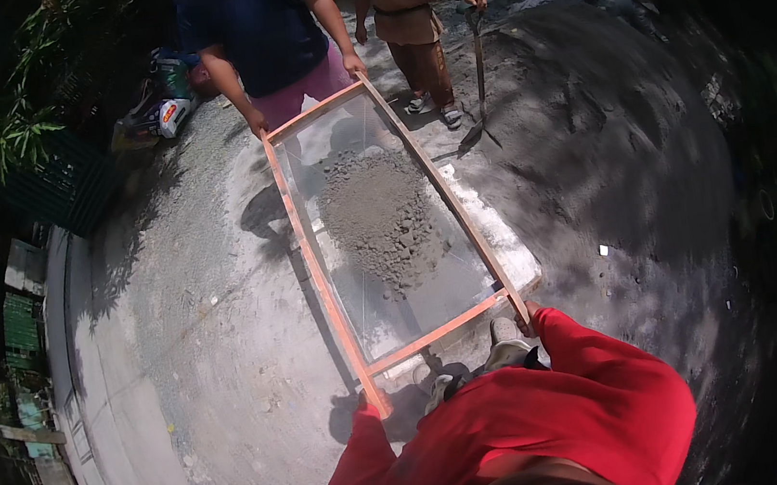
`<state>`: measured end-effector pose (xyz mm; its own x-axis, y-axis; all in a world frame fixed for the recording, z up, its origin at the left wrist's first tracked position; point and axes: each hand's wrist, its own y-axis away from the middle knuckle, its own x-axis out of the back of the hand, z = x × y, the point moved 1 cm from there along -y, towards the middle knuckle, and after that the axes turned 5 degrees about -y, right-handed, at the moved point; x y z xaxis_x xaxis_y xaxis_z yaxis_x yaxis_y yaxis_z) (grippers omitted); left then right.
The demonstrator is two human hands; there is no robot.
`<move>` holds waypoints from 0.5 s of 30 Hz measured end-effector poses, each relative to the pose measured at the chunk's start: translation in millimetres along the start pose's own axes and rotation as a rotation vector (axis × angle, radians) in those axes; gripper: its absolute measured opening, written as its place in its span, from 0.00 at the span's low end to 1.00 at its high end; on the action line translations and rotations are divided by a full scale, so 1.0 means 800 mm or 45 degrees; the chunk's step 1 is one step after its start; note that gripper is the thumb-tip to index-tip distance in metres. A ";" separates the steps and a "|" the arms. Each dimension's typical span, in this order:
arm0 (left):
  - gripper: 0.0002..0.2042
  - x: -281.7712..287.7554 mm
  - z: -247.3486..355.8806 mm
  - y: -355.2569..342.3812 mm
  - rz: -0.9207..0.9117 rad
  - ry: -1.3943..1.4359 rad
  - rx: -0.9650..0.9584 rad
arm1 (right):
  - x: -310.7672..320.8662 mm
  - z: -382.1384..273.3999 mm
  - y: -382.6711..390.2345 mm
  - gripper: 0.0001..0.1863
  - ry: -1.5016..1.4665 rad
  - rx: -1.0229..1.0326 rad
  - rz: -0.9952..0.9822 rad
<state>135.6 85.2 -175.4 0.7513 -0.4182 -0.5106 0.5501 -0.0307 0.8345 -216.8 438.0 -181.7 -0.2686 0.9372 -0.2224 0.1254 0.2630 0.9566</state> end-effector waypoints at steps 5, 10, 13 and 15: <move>0.17 -0.106 0.196 0.008 0.134 -0.143 0.027 | -0.115 -0.178 0.046 0.16 -0.081 0.256 -0.054; 0.19 -0.129 0.195 0.014 0.162 -0.111 0.054 | -0.099 -0.188 0.037 0.18 -0.091 0.313 -0.038; 0.22 -0.077 0.082 0.007 0.285 -0.179 -0.014 | -0.047 -0.086 0.012 0.21 -0.205 -0.028 0.014; 0.20 -0.032 0.024 -0.006 0.154 -0.164 -0.177 | 0.006 -0.010 0.006 0.11 -0.130 0.053 -0.118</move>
<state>107.0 78.2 -162.4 0.7669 -0.5239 -0.3706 0.5105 0.1482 0.8470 -224.8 441.9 -176.8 -0.1825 0.9263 -0.3295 0.1444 0.3568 0.9230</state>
